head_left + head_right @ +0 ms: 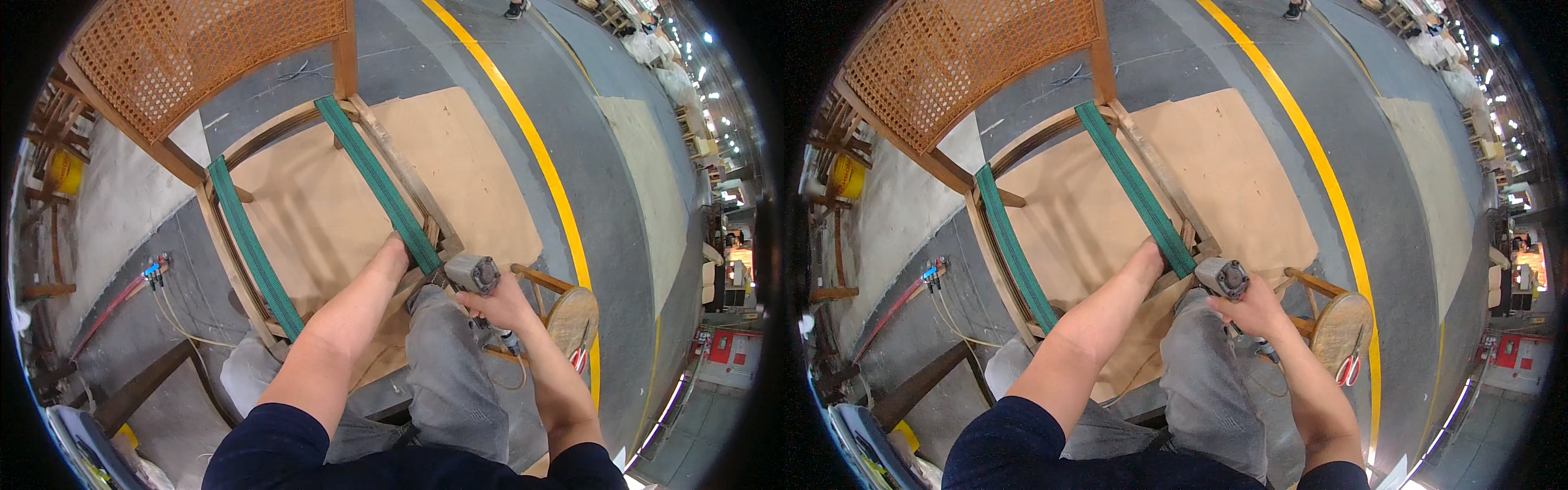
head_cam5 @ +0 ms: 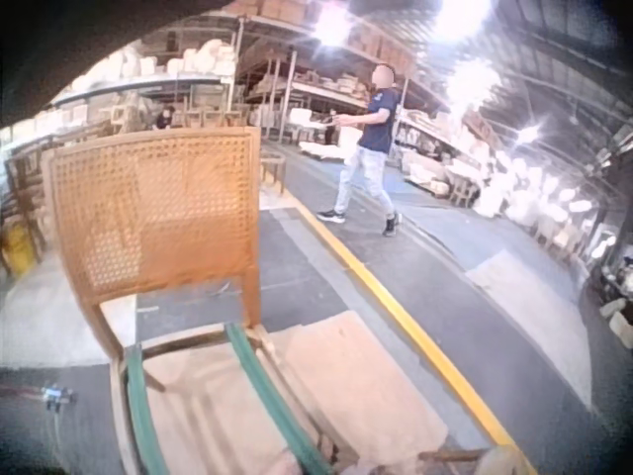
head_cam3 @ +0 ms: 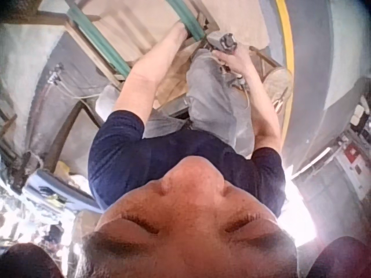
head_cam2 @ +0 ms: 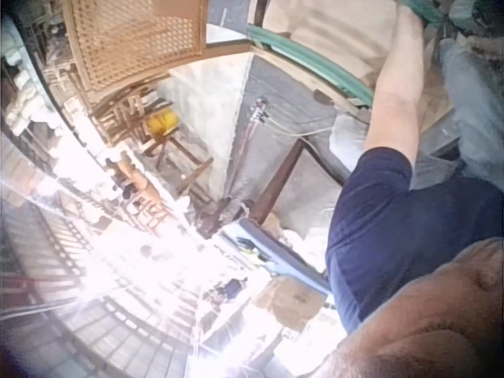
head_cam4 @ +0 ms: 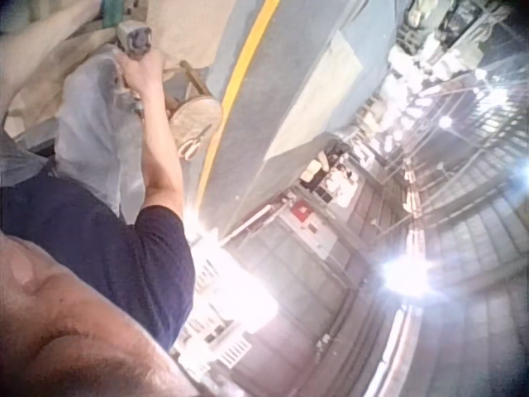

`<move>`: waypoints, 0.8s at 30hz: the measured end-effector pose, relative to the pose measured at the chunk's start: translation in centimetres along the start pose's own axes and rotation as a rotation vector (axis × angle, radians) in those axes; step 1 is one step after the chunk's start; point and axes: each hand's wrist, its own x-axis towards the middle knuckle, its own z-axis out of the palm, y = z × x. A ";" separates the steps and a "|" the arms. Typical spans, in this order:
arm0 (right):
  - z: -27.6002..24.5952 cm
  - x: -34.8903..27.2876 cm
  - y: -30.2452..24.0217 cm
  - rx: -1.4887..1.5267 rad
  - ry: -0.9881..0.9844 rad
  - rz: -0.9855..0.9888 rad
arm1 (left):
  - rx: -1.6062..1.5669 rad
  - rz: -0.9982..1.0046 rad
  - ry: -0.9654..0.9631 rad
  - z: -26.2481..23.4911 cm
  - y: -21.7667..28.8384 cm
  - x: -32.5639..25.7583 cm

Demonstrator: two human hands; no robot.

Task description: The person selects a wooden chair with a cane back and places it on a cardboard sheet. They then attach green webbing straps to the chair seat frame using a pneumatic nail gun, securing each strap in place.

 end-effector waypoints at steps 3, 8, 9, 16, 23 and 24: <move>0.8 0.5 -0.2 0.016 0.005 0.010 | 0.050 -0.014 -0.033 -0.3 -0.1 -1.1; 2.0 0.6 -0.1 -0.021 0.103 -0.035 | 0.109 -0.015 -0.026 -0.2 -0.6 -3.0; 1.9 0.7 -0.3 -0.052 0.106 -0.028 | 0.127 0.005 -0.011 -0.1 -0.5 -3.1; 2.8 0.3 -1.7 -0.037 0.044 0.019 | 0.009 -0.043 -0.038 -0.3 -0.1 -1.5; 3.4 -0.4 -1.2 -0.002 0.014 0.049 | 0.180 -0.030 -0.038 -0.3 -0.5 -1.6; 3.1 -0.4 -1.0 0.009 0.016 0.047 | 0.205 -0.027 -0.036 -0.2 -0.4 -1.7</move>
